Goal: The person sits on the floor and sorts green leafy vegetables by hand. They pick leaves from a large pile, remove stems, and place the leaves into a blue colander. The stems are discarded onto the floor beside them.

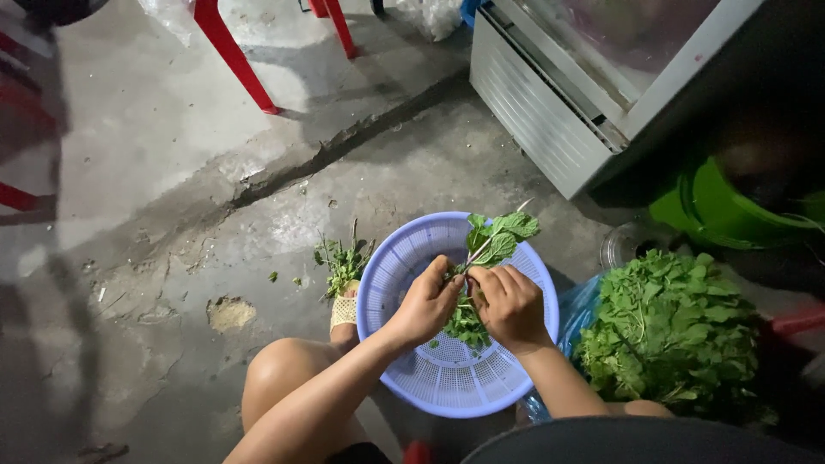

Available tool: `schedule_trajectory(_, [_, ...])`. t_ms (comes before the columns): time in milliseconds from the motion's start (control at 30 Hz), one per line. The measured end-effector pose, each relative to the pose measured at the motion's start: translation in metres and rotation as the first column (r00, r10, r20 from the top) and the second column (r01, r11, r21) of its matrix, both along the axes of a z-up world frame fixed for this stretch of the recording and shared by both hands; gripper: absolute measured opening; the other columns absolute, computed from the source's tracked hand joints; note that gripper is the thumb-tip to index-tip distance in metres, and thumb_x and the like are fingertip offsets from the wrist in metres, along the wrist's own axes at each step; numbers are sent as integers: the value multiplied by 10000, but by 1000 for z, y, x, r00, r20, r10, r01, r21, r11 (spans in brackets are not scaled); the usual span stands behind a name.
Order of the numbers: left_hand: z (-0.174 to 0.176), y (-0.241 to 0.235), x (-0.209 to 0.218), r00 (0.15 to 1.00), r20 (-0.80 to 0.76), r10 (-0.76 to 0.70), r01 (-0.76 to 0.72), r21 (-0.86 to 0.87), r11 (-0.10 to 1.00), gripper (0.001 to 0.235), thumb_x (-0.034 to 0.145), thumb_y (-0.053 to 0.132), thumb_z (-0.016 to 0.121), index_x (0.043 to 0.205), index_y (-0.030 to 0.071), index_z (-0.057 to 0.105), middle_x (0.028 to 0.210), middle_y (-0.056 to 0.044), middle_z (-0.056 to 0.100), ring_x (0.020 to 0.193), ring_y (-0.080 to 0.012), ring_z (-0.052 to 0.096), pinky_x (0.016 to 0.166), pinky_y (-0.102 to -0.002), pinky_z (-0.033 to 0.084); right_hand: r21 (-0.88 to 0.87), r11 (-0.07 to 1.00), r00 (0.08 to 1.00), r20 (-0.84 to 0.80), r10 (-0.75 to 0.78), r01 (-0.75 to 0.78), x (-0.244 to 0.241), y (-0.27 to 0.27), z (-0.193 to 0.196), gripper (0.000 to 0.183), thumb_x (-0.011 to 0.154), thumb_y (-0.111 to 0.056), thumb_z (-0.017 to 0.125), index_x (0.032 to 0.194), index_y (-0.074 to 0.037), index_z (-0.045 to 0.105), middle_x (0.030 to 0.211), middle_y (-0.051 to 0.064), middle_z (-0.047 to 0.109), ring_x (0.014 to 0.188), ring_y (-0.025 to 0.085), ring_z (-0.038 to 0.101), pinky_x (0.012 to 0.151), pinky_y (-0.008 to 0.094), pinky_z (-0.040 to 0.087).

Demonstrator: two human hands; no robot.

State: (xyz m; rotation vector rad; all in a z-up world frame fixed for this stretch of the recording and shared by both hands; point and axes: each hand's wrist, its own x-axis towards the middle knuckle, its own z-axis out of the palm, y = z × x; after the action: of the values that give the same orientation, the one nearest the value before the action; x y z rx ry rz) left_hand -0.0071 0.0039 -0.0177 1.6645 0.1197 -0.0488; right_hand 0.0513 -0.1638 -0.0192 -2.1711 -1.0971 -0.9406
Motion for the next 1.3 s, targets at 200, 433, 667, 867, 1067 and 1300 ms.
schedule_trajectory(200, [11,-10,-4,1000,-4,-26,26,209,978,105,1025,158,560,1056,57,552,684,-258,643,648,-428,667,565,-457,500,320,935,780,-620,84,154,-13,4,-13,127,863,-118,691,866,3,728,720,228,674,745,470,688,657,510,548])
schedule_trajectory(433, [27,-17,-6,999,38,1,-17,401,916,60,1063,141,496,1017,110,518,637,-230,633,569,-442,666,530,-417,506,140,881,438,-895,-82,451,12,-6,-46,210,850,-139,667,763,36,742,692,286,676,761,432,685,753,572,485])
schedule_trajectory(667, [28,-3,-6,997,-82,-13,59,585,809,125,1067,229,515,1052,124,449,627,-247,592,623,-521,646,517,-550,442,253,936,-109,-952,286,244,30,-28,33,838,811,-65,802,1535,51,397,1306,230,654,1159,275,638,951,385,537])
schedule_trajectory(867, [34,-2,-13,991,-21,-132,132,307,943,63,1057,144,502,1003,113,493,675,-251,619,620,-431,664,555,-448,489,789,531,-79,-535,841,310,15,-26,47,476,934,-147,607,1385,-11,540,1456,162,588,1343,252,556,1095,408,492])
schedule_trajectory(1067, [24,1,-11,984,72,-162,155,88,984,59,1065,108,525,1015,85,545,731,-230,628,693,-265,640,636,-397,504,630,736,27,-764,645,249,5,-14,57,286,969,-113,649,1182,53,741,1122,164,758,1076,228,686,913,394,600])
schedule_trajectory(1300, [16,3,-10,995,61,-79,72,100,992,69,1049,101,539,1052,39,571,822,-274,644,766,-334,655,673,-448,504,309,949,578,-764,288,-64,3,-12,36,184,954,-239,728,1030,-104,830,897,76,808,838,237,781,759,336,610])
